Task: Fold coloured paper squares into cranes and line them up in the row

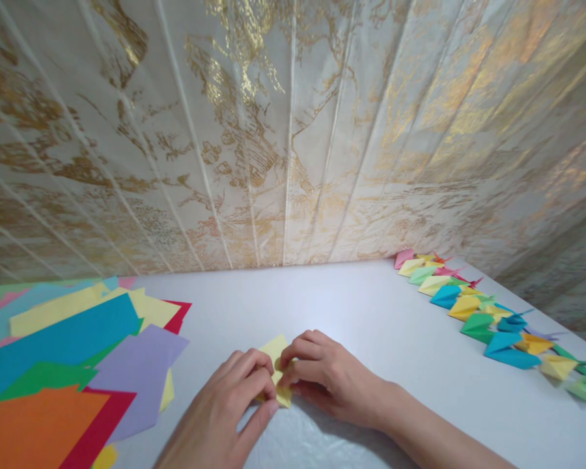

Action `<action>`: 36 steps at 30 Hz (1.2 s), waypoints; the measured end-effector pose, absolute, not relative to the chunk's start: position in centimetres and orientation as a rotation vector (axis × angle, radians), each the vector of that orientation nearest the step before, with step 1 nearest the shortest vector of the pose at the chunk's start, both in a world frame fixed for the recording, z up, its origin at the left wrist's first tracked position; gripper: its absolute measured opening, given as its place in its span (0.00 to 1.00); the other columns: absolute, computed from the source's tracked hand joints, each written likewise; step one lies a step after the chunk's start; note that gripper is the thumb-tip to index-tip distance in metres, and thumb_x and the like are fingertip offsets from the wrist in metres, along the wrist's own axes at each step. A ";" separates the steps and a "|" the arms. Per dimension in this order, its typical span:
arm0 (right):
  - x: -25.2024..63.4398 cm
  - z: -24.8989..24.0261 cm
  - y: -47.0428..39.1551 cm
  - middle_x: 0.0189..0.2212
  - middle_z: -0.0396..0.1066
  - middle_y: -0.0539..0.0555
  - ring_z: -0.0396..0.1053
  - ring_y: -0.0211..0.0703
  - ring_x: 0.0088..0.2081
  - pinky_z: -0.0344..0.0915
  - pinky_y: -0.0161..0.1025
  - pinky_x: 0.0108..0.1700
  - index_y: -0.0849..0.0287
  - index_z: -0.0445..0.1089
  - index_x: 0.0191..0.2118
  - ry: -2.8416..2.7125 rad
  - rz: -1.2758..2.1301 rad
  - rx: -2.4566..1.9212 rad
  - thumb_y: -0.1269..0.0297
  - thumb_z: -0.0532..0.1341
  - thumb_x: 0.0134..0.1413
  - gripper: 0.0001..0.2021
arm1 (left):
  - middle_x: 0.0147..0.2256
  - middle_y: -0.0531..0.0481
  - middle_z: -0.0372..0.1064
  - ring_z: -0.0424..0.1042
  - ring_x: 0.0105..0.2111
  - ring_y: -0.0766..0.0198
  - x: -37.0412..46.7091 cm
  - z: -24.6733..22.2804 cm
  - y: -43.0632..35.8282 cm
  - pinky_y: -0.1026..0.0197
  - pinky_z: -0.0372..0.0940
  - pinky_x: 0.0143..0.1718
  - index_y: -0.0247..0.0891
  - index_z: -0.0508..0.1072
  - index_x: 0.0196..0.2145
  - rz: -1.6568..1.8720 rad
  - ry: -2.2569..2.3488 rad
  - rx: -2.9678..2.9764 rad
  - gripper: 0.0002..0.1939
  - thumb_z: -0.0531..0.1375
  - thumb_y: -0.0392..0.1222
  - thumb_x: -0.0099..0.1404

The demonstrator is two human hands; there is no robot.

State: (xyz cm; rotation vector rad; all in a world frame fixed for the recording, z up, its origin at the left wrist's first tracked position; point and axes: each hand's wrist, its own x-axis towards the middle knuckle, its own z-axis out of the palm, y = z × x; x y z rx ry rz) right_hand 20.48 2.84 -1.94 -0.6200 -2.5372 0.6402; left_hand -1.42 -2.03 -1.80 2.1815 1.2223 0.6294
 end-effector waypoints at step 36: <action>20.5 -2.8 3.0 0.42 0.73 0.53 0.68 0.43 0.41 0.64 0.39 0.45 0.57 0.74 0.35 -2.465 0.502 -0.600 0.82 0.59 0.51 0.13 | 0.33 0.51 0.70 0.74 0.34 0.59 0.1 -0.5 -0.5 0.59 0.62 0.33 0.40 0.69 0.32 0.154 1.541 2.413 0.12 0.49 0.32 0.71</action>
